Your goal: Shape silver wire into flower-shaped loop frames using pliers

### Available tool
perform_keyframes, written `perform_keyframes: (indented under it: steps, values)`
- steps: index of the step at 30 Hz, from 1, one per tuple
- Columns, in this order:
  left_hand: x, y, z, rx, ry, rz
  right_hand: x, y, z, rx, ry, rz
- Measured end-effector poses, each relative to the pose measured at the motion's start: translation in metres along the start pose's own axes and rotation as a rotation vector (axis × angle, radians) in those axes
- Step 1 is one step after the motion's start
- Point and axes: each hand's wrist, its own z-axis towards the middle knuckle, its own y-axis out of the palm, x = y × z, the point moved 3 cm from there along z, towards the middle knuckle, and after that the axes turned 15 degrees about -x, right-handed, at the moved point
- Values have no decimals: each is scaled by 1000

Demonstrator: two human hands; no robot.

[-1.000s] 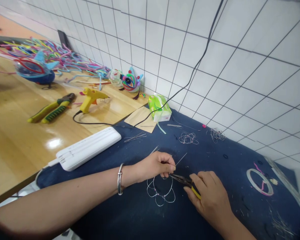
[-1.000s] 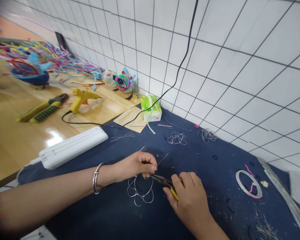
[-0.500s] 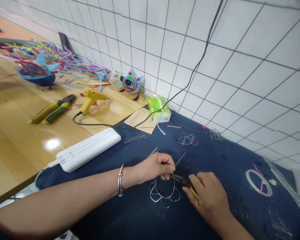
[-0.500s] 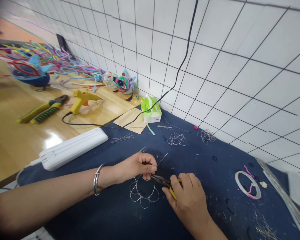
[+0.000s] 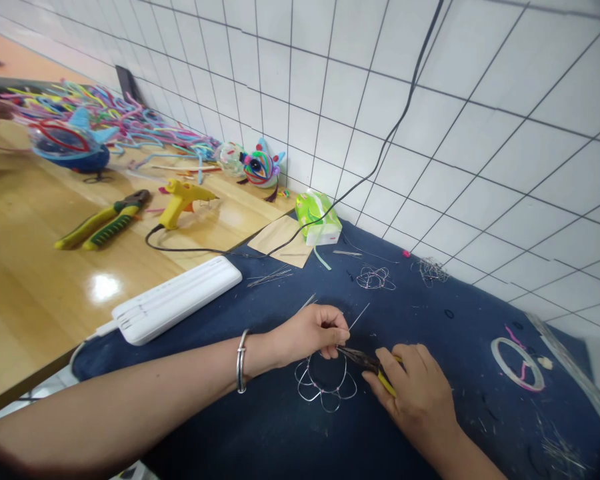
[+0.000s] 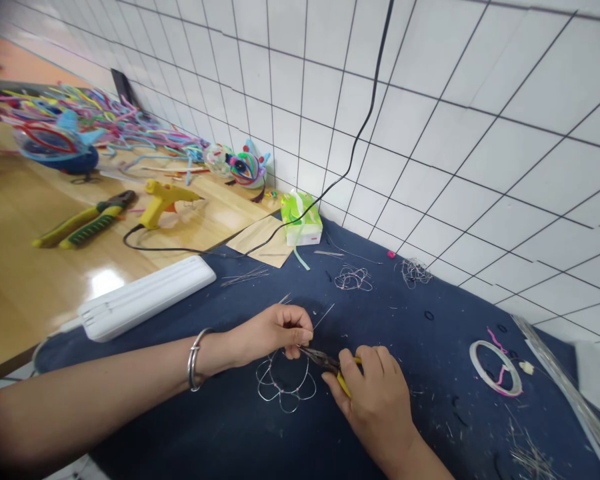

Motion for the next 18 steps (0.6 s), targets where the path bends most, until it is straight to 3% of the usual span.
perform_keyframes:
  steps: [7,18]
  values:
    - [0,2,-1,6,16,-18,1,8,2,-55,24,181]
    - [0,3,0,20,-20,-7,-1,-2,1,-9,-6,-12]
